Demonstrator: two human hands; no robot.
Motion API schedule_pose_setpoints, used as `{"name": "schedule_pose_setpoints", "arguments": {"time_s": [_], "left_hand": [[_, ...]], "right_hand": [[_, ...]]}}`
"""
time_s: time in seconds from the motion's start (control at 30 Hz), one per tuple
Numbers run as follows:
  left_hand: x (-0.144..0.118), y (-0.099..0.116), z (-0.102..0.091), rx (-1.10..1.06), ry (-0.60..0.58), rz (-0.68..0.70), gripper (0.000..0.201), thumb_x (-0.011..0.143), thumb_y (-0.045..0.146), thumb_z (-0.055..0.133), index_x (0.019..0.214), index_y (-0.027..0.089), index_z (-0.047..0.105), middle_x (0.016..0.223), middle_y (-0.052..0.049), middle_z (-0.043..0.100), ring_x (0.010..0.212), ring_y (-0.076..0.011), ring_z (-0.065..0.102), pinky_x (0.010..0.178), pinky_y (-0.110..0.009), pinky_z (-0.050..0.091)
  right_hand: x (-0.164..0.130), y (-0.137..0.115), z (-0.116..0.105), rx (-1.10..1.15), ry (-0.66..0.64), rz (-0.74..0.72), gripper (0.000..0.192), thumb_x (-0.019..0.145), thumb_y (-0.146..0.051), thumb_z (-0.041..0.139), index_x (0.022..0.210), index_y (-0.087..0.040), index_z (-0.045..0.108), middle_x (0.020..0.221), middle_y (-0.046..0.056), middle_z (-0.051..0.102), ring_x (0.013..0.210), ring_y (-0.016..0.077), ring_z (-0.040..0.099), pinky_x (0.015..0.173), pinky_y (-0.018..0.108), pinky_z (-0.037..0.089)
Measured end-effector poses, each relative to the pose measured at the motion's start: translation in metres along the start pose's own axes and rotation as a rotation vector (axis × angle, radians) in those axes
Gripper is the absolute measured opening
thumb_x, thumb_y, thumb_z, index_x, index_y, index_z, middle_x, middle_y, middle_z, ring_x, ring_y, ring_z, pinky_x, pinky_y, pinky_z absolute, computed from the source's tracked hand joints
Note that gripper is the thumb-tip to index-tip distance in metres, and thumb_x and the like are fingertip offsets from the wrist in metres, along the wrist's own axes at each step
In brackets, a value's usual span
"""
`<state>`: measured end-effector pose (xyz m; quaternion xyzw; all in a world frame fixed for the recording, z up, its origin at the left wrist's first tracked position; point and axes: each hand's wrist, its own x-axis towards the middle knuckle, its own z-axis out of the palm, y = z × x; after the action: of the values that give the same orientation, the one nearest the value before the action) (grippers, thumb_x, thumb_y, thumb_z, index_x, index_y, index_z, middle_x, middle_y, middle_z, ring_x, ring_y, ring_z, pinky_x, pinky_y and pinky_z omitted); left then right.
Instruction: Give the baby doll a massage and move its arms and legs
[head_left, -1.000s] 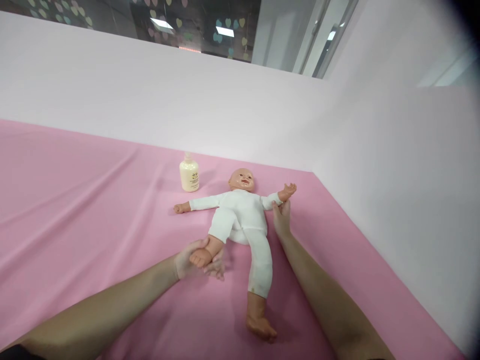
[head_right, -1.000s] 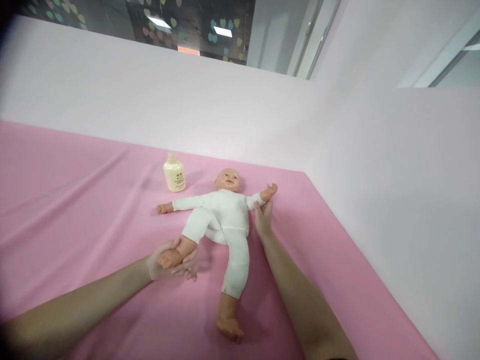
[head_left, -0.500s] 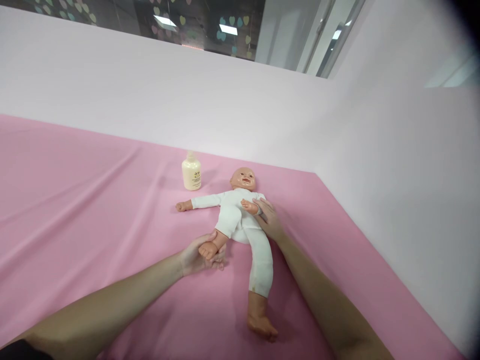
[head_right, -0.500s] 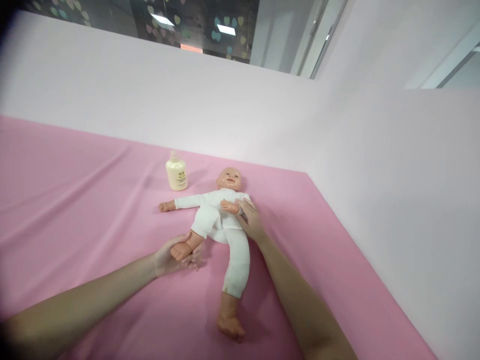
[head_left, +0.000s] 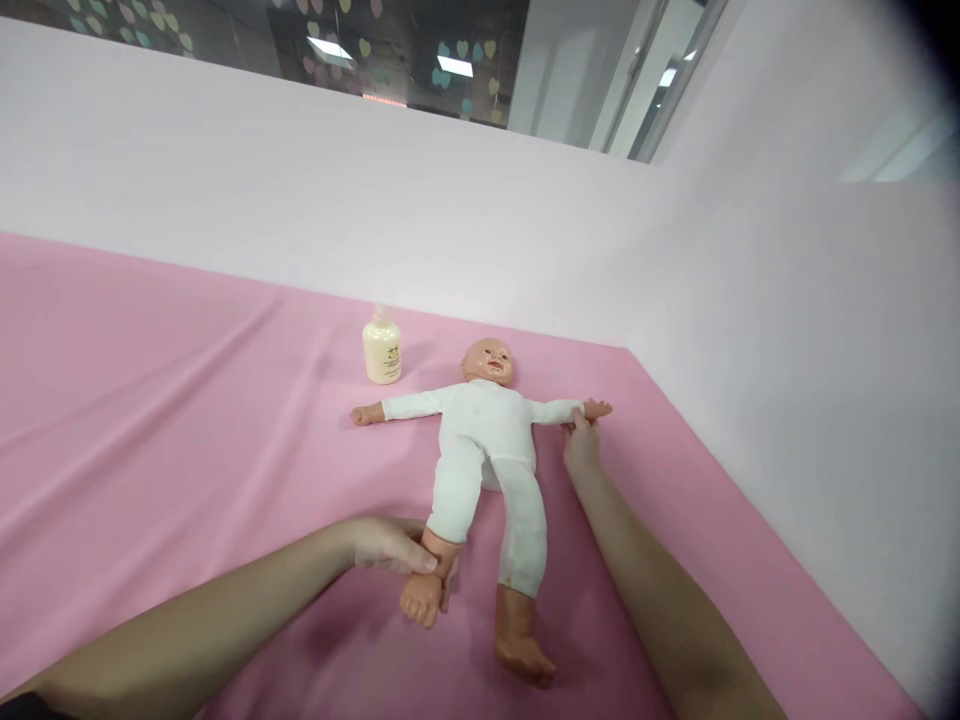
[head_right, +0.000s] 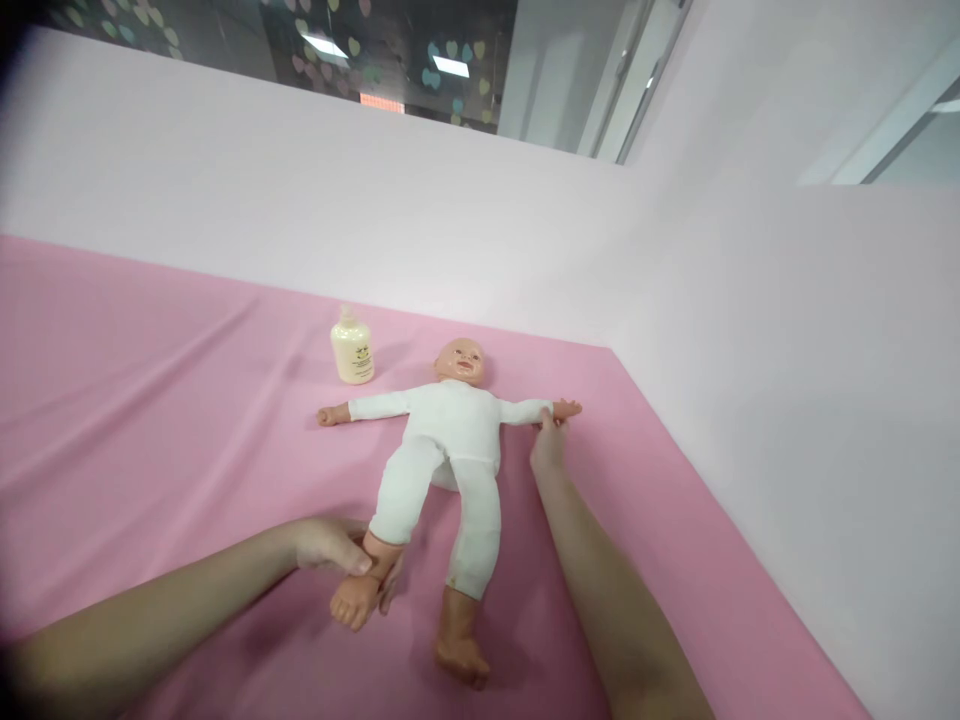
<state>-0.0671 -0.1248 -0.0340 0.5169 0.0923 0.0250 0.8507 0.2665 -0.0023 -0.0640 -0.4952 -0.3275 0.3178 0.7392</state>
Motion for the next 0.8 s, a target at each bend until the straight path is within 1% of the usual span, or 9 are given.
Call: {"name": "schedule_pose_setpoints", "arguments": {"time_s": [0.1, 0.17, 0.37, 0.47, 0.53, 0.6, 0.67, 0.73, 0.8], "left_hand": [[-0.002, 0.000, 0.000, 0.043, 0.015, -0.006, 0.038, 0.071, 0.042, 0.070, 0.094, 0.013, 0.063, 0.087, -0.007, 0.067, 0.086, -0.0253, 0.064, 0.085, -0.041, 0.048], [-0.002, -0.001, -0.002, 0.063, 0.021, -0.017, 0.039, 0.070, 0.043, 0.071, 0.095, 0.014, 0.063, 0.089, -0.007, 0.067, 0.088, -0.0251, 0.064, 0.085, -0.041, 0.048], [-0.003, -0.002, -0.005, 0.104, -0.004, -0.011, 0.040, 0.070, 0.044, 0.070, 0.096, 0.014, 0.063, 0.090, -0.007, 0.067, 0.090, -0.0255, 0.064, 0.084, -0.040, 0.049], [-0.003, 0.002, -0.002, 0.117, -0.008, -0.019, 0.043, 0.069, 0.047, 0.071, 0.094, 0.013, 0.063, 0.089, -0.008, 0.067, 0.088, -0.0265, 0.063, 0.082, -0.040, 0.048], [-0.002, 0.004, 0.000, 0.084, -0.014, -0.011, 0.048, 0.065, 0.053, 0.072, 0.092, 0.014, 0.062, 0.087, -0.009, 0.066, 0.085, -0.0276, 0.063, 0.081, -0.041, 0.047], [-0.001, 0.004, 0.001, -0.015, -0.042, 0.039, 0.054, 0.063, 0.063, 0.067, 0.085, 0.014, 0.061, 0.077, -0.008, 0.065, 0.077, -0.0276, 0.062, 0.080, -0.044, 0.046], [0.001, 0.003, -0.001, -0.133, -0.038, 0.130, 0.055, 0.064, 0.069, 0.058, 0.076, 0.015, 0.059, 0.062, -0.006, 0.061, 0.068, -0.0260, 0.059, 0.079, -0.047, 0.045], [0.003, 0.002, -0.006, -0.217, 0.017, 0.209, 0.056, 0.067, 0.072, 0.050, 0.068, 0.017, 0.053, 0.049, -0.003, 0.053, 0.062, -0.0238, 0.055, 0.079, -0.049, 0.044], [0.004, 0.000, -0.010, -0.283, 0.118, 0.256, 0.056, 0.069, 0.074, 0.045, 0.065, 0.018, 0.048, 0.043, 0.000, 0.045, 0.061, -0.0219, 0.053, 0.080, -0.048, 0.043]], "right_hand": [[0.009, 0.011, -0.004, 0.046, 0.053, 0.084, 0.063, 0.071, -0.037, 0.057, 0.129, -0.027, 0.034, 0.131, 0.007, 0.045, 0.113, 0.0191, 0.054, 0.092, 0.041, 0.048], [0.011, 0.013, -0.004, 0.047, 0.038, 0.065, 0.062, 0.070, -0.037, 0.057, 0.128, -0.028, 0.035, 0.129, 0.006, 0.047, 0.111, 0.0186, 0.055, 0.091, 0.041, 0.049], [0.002, 0.002, 0.001, 0.068, 0.030, 0.060, 0.062, 0.073, -0.039, 0.055, 0.130, -0.025, 0.035, 0.128, 0.006, 0.048, 0.108, 0.0165, 0.056, 0.087, 0.035, 0.049], [-0.005, -0.003, 0.004, 0.055, 0.017, 0.052, 0.059, 0.076, -0.039, 0.052, 0.131, -0.026, 0.035, 0.129, 0.006, 0.047, 0.109, 0.0165, 0.055, 0.087, 0.034, 0.049], [-0.010, -0.006, 0.006, 0.030, -0.002, 0.039, 0.058, 0.077, -0.039, 0.050, 0.132, -0.028, 0.034, 0.130, 0.006, 0.047, 0.110, 0.0172, 0.055, 0.086, 0.036, 0.049], [-0.016, -0.010, 0.009, 0.001, -0.017, -0.002, 0.059, 0.078, -0.038, 0.050, 0.134, -0.030, 0.031, 0.133, 0.006, 0.045, 0.113, 0.0184, 0.053, 0.088, 0.038, 0.049], [-0.024, -0.017, 0.014, -0.037, -0.043, -0.092, 0.061, 0.078, -0.039, 0.052, 0.135, -0.030, 0.031, 0.138, 0.006, 0.041, 0.119, 0.0199, 0.049, 0.091, 0.041, 0.047], [-0.032, -0.023, 0.020, -0.081, -0.102, -0.214, 0.062, 0.078, -0.039, 0.055, 0.134, -0.027, 0.033, 0.142, 0.009, 0.037, 0.124, 0.0212, 0.045, 0.097, 0.042, 0.043], [-0.041, -0.028, 0.026, -0.111, -0.192, -0.314, 0.063, 0.078, -0.038, 0.058, 0.134, -0.024, 0.034, 0.144, 0.011, 0.035, 0.127, 0.0222, 0.043, 0.101, 0.042, 0.040]]}}
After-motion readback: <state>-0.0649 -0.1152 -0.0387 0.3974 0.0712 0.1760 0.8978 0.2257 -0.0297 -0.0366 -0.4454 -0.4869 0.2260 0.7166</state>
